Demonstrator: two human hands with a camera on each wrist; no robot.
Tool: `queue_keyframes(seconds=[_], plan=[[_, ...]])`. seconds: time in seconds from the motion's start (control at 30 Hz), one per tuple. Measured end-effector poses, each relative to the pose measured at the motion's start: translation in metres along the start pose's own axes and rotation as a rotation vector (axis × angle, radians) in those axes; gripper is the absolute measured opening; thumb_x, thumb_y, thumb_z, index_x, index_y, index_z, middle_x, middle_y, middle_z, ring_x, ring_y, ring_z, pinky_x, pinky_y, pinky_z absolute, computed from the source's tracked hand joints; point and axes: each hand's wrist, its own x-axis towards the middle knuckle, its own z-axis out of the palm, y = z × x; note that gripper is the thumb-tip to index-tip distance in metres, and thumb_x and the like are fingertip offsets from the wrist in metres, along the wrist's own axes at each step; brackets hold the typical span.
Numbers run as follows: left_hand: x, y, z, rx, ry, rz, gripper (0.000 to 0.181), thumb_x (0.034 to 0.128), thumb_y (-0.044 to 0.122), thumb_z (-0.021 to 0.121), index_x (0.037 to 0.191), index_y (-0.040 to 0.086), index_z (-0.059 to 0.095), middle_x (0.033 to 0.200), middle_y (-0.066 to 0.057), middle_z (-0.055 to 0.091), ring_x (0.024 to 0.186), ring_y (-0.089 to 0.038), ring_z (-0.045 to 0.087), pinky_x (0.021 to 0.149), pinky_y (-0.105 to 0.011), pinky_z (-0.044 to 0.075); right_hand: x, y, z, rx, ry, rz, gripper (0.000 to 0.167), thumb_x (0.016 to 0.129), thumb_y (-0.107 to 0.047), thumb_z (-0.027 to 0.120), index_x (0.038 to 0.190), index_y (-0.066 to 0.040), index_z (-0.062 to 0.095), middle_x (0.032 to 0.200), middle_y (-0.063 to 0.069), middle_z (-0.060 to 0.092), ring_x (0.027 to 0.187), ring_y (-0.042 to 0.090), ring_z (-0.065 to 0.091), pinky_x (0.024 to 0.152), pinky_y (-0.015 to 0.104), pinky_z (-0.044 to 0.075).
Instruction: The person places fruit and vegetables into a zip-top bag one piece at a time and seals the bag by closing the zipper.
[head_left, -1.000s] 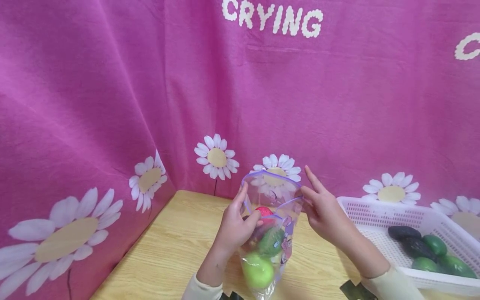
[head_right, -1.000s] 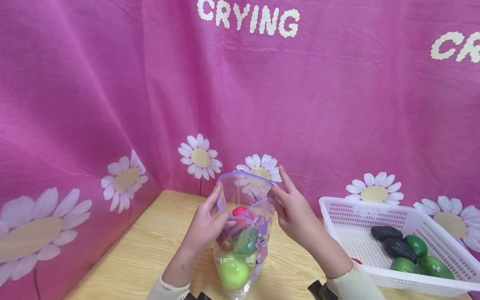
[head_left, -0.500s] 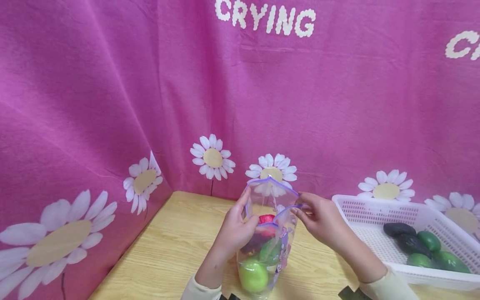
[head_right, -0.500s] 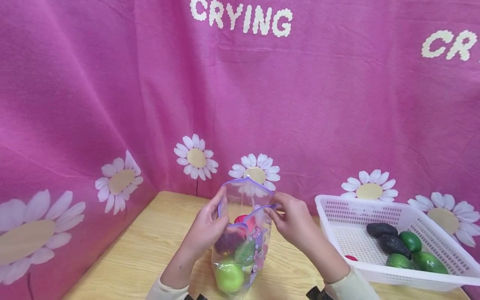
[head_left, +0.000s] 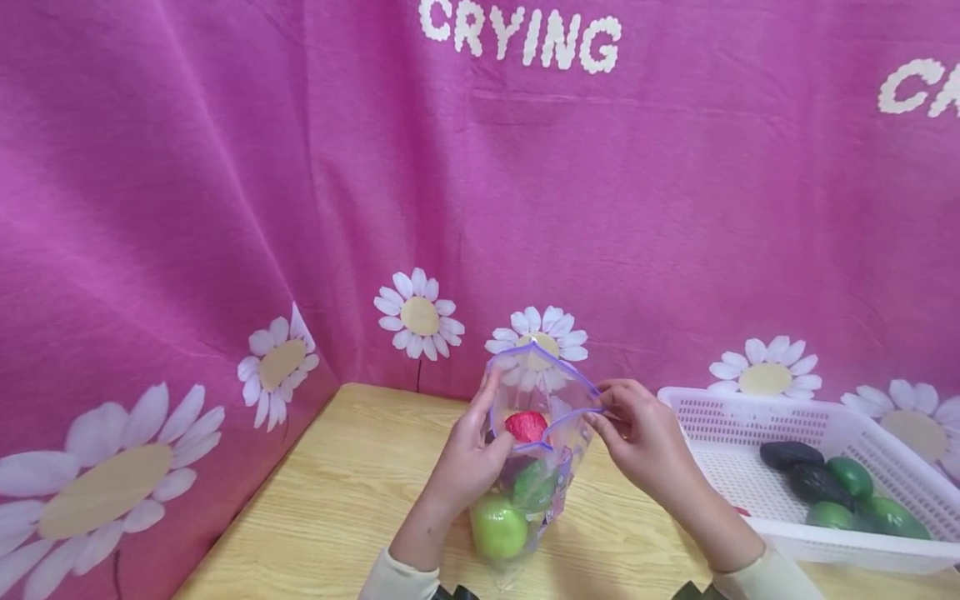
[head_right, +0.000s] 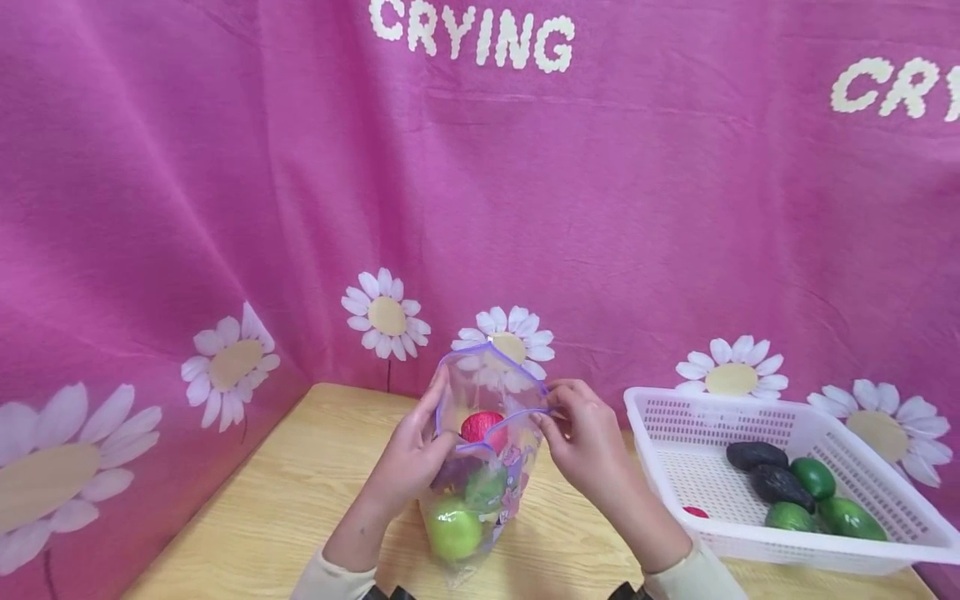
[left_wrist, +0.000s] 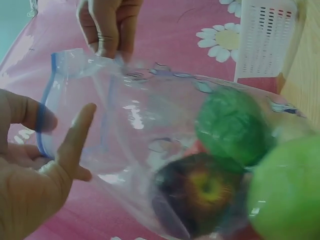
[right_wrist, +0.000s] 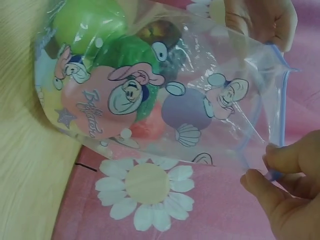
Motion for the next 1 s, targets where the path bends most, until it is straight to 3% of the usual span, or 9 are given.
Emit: queue_keyframes(seconds=[0.17, 0.33, 0.43, 0.57, 0.73, 0.77, 0.87, 0.93, 1.0], plan=[[0.002, 0.001, -0.005, 0.021, 0.083, -0.030, 0.077, 0.0880, -0.010, 0.051, 0.159, -0.004, 0.021, 0.169, -0.015, 0.013, 0.153, -0.036, 0.017, 0.113, -0.044, 0.033, 0.001, 0.002, 0.004, 0.058, -0.040, -0.057, 0.013, 0.083, 0.010, 0.074, 0.087, -0.001, 0.067, 0.116, 0.021, 0.065, 0.090, 0.029, 0.072, 0.076, 0.029, 0.062], [0.002, 0.005, -0.010, 0.022, 0.110, -0.044, 0.078, 0.0861, -0.010, 0.051, 0.158, -0.005, 0.021, 0.168, -0.016, 0.015, 0.153, -0.036, 0.018, 0.115, -0.042, 0.030, 0.001, 0.000, 0.001, 0.095, -0.061, -0.113, 0.020, 0.086, 0.011, 0.067, 0.103, 0.003, 0.067, 0.128, 0.022, 0.058, 0.104, 0.034, 0.067, 0.079, 0.039, 0.062], [0.002, 0.006, -0.014, 0.027, 0.126, -0.044, 0.079, 0.0842, -0.010, 0.051, 0.157, -0.007, 0.022, 0.168, -0.018, 0.015, 0.152, -0.037, 0.019, 0.116, -0.042, 0.028, -0.003, 0.001, -0.006, 0.045, -0.051, -0.130, 0.036, 0.085, 0.010, 0.067, 0.120, 0.002, 0.063, 0.135, 0.018, 0.054, 0.109, 0.030, 0.064, 0.081, 0.033, 0.061], [0.001, 0.007, -0.017, 0.055, 0.141, -0.064, 0.078, 0.0847, -0.009, 0.051, 0.157, -0.007, 0.023, 0.167, -0.019, 0.016, 0.152, -0.038, 0.018, 0.119, -0.044, 0.024, -0.018, 0.013, -0.021, -0.052, 0.003, -0.142, 0.055, 0.080, 0.009, 0.071, 0.133, 0.001, 0.058, 0.140, 0.017, 0.051, 0.109, 0.021, 0.060, 0.084, 0.015, 0.053], [0.001, 0.008, -0.018, 0.062, 0.142, -0.078, 0.077, 0.0860, -0.008, 0.051, 0.157, -0.006, 0.023, 0.168, -0.018, 0.016, 0.152, -0.038, 0.019, 0.119, -0.044, 0.024, -0.043, 0.064, -0.049, -0.177, 0.054, -0.098, 0.065, 0.075, 0.007, 0.073, 0.137, 0.003, 0.053, 0.132, 0.024, 0.052, 0.106, 0.018, 0.053, 0.081, 0.003, 0.043], [0.001, 0.008, -0.018, 0.058, 0.142, -0.079, 0.077, 0.0862, -0.008, 0.052, 0.157, -0.006, 0.023, 0.168, -0.017, 0.016, 0.152, -0.038, 0.020, 0.118, -0.044, 0.025, -0.048, 0.078, -0.057, -0.206, 0.054, -0.061, 0.067, 0.075, 0.006, 0.073, 0.138, 0.003, 0.051, 0.130, 0.026, 0.052, 0.104, 0.020, 0.053, 0.080, 0.008, 0.046], [0.002, 0.007, -0.017, 0.052, 0.139, -0.069, 0.077, 0.0861, -0.008, 0.052, 0.157, -0.006, 0.024, 0.168, -0.017, 0.017, 0.151, -0.038, 0.021, 0.118, -0.044, 0.026, -0.061, 0.129, -0.083, -0.279, 0.039, 0.059, 0.067, 0.077, 0.005, 0.071, 0.139, 0.008, 0.045, 0.120, 0.034, 0.051, 0.097, 0.035, 0.055, 0.077, 0.040, 0.054], [0.003, 0.006, -0.017, 0.061, 0.139, -0.060, 0.076, 0.0862, -0.008, 0.053, 0.157, -0.007, 0.024, 0.167, -0.018, 0.017, 0.151, -0.038, 0.022, 0.118, -0.044, 0.026, -0.069, 0.162, -0.101, -0.326, -0.012, 0.167, 0.065, 0.079, 0.002, 0.068, 0.138, 0.011, 0.041, 0.116, 0.041, 0.048, 0.096, 0.050, 0.051, 0.076, 0.062, 0.048], [0.004, 0.005, -0.017, 0.065, 0.136, -0.050, 0.076, 0.0859, -0.008, 0.053, 0.156, -0.008, 0.025, 0.167, -0.019, 0.017, 0.151, -0.039, 0.022, 0.118, -0.045, 0.025, -0.078, 0.194, -0.117, -0.371, -0.097, 0.263, 0.064, 0.082, 0.000, 0.067, 0.137, 0.016, 0.037, 0.115, 0.047, 0.044, 0.100, 0.060, 0.045, 0.077, 0.074, 0.040]])
